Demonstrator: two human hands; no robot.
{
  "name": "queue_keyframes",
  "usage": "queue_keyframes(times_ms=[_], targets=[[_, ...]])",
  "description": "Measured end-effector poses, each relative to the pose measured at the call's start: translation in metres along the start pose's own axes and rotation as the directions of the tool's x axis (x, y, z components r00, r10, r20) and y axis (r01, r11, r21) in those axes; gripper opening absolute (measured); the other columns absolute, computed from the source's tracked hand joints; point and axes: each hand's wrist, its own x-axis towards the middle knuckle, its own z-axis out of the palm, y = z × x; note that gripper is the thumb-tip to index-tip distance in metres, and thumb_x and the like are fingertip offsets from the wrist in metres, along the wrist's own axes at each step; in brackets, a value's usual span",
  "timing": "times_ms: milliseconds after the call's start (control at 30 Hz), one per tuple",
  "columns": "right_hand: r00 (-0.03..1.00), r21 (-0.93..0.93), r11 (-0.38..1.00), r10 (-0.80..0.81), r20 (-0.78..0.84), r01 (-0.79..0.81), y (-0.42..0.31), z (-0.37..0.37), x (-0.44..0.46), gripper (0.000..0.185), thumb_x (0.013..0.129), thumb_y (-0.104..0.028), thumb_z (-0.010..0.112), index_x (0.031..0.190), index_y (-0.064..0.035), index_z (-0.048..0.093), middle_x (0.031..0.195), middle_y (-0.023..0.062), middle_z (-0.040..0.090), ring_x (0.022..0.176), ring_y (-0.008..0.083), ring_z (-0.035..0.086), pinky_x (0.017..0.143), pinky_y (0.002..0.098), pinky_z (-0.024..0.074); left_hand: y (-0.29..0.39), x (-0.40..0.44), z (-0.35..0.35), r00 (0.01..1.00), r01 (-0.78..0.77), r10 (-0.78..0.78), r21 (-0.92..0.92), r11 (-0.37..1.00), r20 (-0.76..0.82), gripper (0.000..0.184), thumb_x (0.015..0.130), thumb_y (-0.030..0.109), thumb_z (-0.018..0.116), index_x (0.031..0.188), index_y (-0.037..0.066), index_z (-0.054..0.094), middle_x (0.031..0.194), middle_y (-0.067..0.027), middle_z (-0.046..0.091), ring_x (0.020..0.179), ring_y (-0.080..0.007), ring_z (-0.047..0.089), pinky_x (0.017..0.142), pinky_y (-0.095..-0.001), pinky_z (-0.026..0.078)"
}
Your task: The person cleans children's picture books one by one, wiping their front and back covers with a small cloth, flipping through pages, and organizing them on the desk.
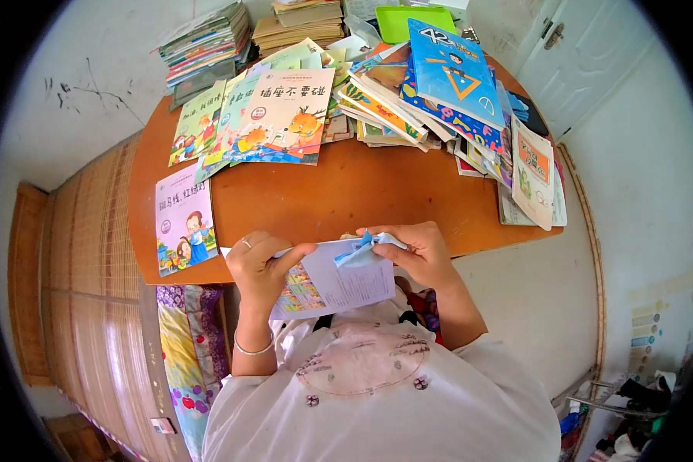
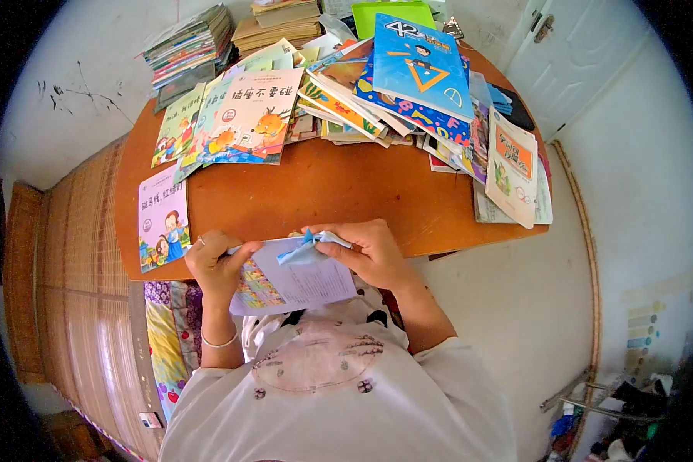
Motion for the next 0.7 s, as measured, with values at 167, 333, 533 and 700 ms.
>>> queue_keyframes(times_ms=[167,333,533,700], targets=[[0.997,0.146,0.989,0.042,-0.065,-0.032,-0.001,0.012,-0.004,0.031,0.097,-0.019,0.062,0.121,0.0010,0.067,0.107,0.0101,0.074,0.089,0.0107,0.068,0.078,0.0254,0.0522,-0.002,-0.001,0.000,0.998,0.058,-0.056,-0.091,0.994,0.026,0.034,0.062,0.019,0.091,0.058,0.004,0.061,0.053,-0.0040,0.053,0.047,-0.0160,0.047,0.044,-0.0291,0.033],[0.994,0.122,0.992,-0.006,-0.109,0.019,-0.006,0.020,-0.002,0.036,0.103,-0.023,0.052,0.126,0.0025,0.063,0.112,0.0116,0.072,0.095,0.0124,0.067,0.083,0.0256,0.0511,0.002,0.000,0.000,0.992,0.083,-0.074,-0.087,0.993,0.102,0.027,0.067,0.018,0.087,0.064,0.003,0.065,0.054,-0.0053,0.053,0.050,-0.0182,0.049,0.047,-0.0306,0.036],[0.993,0.028,0.996,0.092,-0.077,-0.090,0.003,0.017,-0.003,0.031,0.101,-0.020,0.056,0.120,0.0032,0.064,0.082,0.0093,0.068,0.075,0.0095,0.062,0.067,0.0263,0.0482,-0.001,-0.001,-0.011,0.996,0.063,-0.063,0.013,0.998,0.060,0.021,0.075,0.015,0.082,0.070,0.000,0.067,0.058,-0.0075,0.053,0.053,-0.0206,0.049,0.051,-0.0323,0.036],[0.994,-0.040,0.999,0.009,-0.112,-0.014,-0.004,0.024,0.005,0.027,0.097,-0.018,0.061,0.112,0.0038,0.065,0.078,0.0131,0.066,0.062,0.0140,0.059,0.057,0.0281,0.0455,-0.003,-0.004,-0.010,0.997,0.070,-0.070,-0.004,0.998,0.014,0.025,0.078,0.011,0.079,0.066,-0.002,0.061,0.058,-0.0068,0.051,0.052,-0.0195,0.046,0.051,-0.0331,0.033]])
